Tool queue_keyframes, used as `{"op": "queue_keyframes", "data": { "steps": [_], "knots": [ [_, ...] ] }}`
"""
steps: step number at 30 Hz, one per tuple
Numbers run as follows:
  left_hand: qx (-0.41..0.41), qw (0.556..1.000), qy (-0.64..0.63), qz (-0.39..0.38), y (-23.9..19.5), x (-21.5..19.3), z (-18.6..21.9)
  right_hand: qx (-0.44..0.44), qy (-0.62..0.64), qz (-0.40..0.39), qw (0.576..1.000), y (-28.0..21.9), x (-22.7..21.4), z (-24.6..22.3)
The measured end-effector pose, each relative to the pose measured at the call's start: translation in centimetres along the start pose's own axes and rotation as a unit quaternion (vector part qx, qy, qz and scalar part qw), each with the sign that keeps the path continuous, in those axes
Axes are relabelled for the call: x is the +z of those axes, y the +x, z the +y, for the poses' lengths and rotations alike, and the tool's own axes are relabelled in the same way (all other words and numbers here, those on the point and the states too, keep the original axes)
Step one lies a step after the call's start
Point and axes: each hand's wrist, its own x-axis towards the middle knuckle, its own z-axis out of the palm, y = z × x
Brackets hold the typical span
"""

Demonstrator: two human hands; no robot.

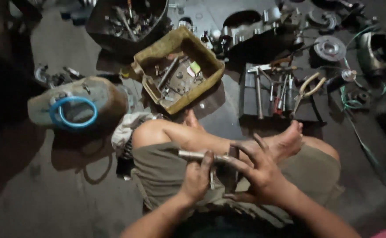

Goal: Assembling and inspecting a motorcycle gear and shaft assembly while sitting on the floor.

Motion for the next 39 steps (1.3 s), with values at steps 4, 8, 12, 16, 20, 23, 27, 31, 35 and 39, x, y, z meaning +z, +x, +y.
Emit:
{"op": "queue_keyframes", "data": {
  "steps": [4,8,12,16,20,23,27,31,35,39],
  "knots": [
    [0.006,1.0,-0.006,0.0,0.6,-0.4,2.9,-0.025,-0.018,0.102,0.994,0.9,0.8,1.2],
    [0.001,0.997,-0.075,0.001,0.4,-0.7,0.7,0.009,-0.021,0.012,1.0,0.5,0.7,0.3],
    [-0.095,0.991,-0.097,0.015,0.3,-0.7,-0.2,0.043,0.016,0.042,0.998,-0.3,1.1,0.8],
    [-0.117,0.989,-0.094,0.013,0.3,-0.5,-0.1,0.036,0.007,0.028,0.999,-0.4,1.2,0.5],
    [-0.094,0.994,-0.062,0.009,0.9,-0.6,0.9,0.027,0.007,0.043,0.999,0.6,0.9,0.6],
    [-0.098,0.994,-0.046,0.01,1.0,-0.3,2.1,0.02,0.015,0.083,0.996,0.4,1.9,1.2],
    [-0.104,0.995,0.003,-0.004,0.8,-0.1,4.1,-0.008,0.027,0.123,0.992,0.6,2.1,0.3],
    [-0.099,0.995,-0.006,0.006,0.8,-0.3,3.6,-0.014,0.019,0.13,0.991,0.8,3.0,1.8],
    [-0.088,0.995,0.033,-0.016,0.6,-0.9,2.2,-0.024,0.004,0.106,0.994,-0.4,4.1,2.7],
    [-0.066,0.998,0.011,0.003,1.1,-0.3,2.6,0.019,-0.009,0.106,0.994,0.3,2.3,2.6]
  ]
}}
